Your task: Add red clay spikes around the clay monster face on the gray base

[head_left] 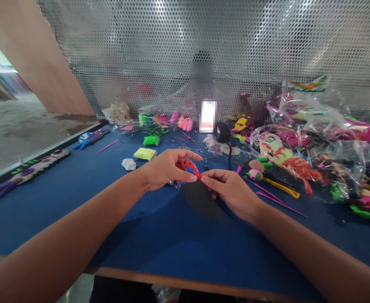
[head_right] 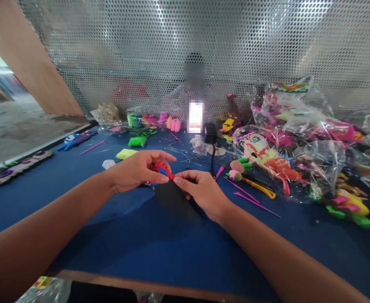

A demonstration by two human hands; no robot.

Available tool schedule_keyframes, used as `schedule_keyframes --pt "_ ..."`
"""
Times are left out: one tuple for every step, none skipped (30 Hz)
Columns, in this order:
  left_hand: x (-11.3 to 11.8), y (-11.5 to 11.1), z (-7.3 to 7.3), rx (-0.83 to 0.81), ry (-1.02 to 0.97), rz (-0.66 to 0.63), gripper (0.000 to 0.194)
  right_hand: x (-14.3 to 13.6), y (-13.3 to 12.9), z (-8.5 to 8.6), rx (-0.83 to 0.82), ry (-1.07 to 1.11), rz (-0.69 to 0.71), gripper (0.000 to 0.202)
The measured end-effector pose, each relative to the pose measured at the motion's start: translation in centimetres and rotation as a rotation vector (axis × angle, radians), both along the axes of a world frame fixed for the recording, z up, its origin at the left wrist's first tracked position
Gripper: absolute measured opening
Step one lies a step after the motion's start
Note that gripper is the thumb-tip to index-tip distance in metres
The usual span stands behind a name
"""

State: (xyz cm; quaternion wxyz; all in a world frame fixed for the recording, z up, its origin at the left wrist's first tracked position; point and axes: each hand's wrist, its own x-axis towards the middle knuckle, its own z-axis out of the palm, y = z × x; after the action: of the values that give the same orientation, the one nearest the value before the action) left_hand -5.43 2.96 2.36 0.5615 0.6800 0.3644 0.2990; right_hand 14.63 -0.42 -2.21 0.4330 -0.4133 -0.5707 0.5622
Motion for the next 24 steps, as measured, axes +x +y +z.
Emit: schedule_keyframes --pt "0.0 0.0 0.0 0.0 0.001 0.0 0.051 0.0 0.0 0.0 0.006 -0.003 0.0 0.02" --pt "0.0 0.0 0.0 0.0 0.003 -0.001 0.051 0.0 0.0 0.0 0.012 -0.008 0.0 0.021" --pt "0.0 0.0 0.0 0.0 0.006 -0.002 0.051 0.0 0.0 0.0 0.017 -0.014 -0.001 0.021" --pt "0.0 0.0 0.1 -0.002 0.008 -0.002 0.051 0.0 0.0 0.0 0.022 -0.021 0.0 0.022" --pt "0.0 0.0 0.1 -0.003 0.009 -0.003 0.052 0.0 0.0 0.0 0.025 -0.027 0.003 0.022" --pt "0.0 -0.1 0.0 -0.003 0.007 -0.003 0.052 0.0 0.0 0.0 0.027 -0.034 0.008 0.023" --pt "0.0 -0.1 0.0 -0.003 0.004 -0.003 0.052 0.1 0.0 0.0 0.028 -0.041 0.016 0.024" --pt "0.0 -0.1 0.0 -0.001 0.002 -0.003 0.052 0.1 0.0 0.0 0.028 -0.05 0.029 0.024" --pt "0.0 -0.1 0.0 0.0 -0.002 0.0 0.052 0.2 0.0 0.1 0.028 -0.059 0.042 0.023" --pt "0.1 -0.1 0.0 -0.001 -0.01 0.005 0.051 0.3 0.0 0.1 0.03 -0.068 0.052 0.022" --pt "0.1 -0.1 0.0 -0.009 -0.025 0.013 0.051 0.3 -0.1 0.1 0.032 -0.077 0.057 0.02" --pt "0.1 -0.1 0.0 -0.026 -0.05 0.024 0.05 0.4 -0.1 0.2 0.028 -0.08 0.058 0.019" --pt "0.2 0.0 0.0 -0.055 -0.087 0.037 0.049 0.5 -0.1 0.3 0.017 -0.072 0.052 0.019" --pt "0.2 0.0 0.0 -0.096 -0.137 0.052 0.047 0.6 0.0 0.3 0.005 -0.05 0.033 0.019" --pt "0.3 0.1 0.0 -0.146 -0.197 0.064 0.046 0.6 0.0 0.4 -0.008 -0.016 0.009 0.019" --pt "0.4 0.2 0.0 -0.2 -0.261 0.069 0.044 0.7 0.1 0.4 -0.021 0.027 -0.016 0.02" --pt "0.6 0.2 -0.1 -0.252 -0.322 0.064 0.043 0.8 0.1 0.5 -0.031 0.074 -0.042 0.021" --pt "0.7 0.2 -0.3 -0.298 -0.371 0.048 0.042 0.8 0.2 0.4 -0.036 0.12 -0.067 0.021" --pt "0.9 0.2 -0.5 -0.336 -0.398 0.025 0.041 0.8 0.3 0.4 -0.036 0.159 -0.088 0.022" --pt "1.2 0.1 -0.8 -0.361 -0.403 0.0 0.039 0.8 0.4 0.3 -0.035 0.191 -0.103 0.022" --pt "1.4 0.0 -1.2 -0.371 -0.392 -0.02 0.038 0.8 0.4 0.3 -0.033 0.216 -0.114 0.023" --pt "1.7 -0.1 -1.5 -0.369 -0.369 -0.023 0.037 0.7 0.5 0.2 -0.025 0.233 -0.122 0.023" --pt "2.0 -0.2 -1.8 -0.35 -0.349 -0.012 0.037 0.7 0.5 0.2 -0.013 0.241 -0.126 0.023" --pt "2.2 -0.3 -2.1 -0.328 -0.333 0.011 0.037 0.6 0.5 0.2 0.0 0.24 -0.128 0.023"
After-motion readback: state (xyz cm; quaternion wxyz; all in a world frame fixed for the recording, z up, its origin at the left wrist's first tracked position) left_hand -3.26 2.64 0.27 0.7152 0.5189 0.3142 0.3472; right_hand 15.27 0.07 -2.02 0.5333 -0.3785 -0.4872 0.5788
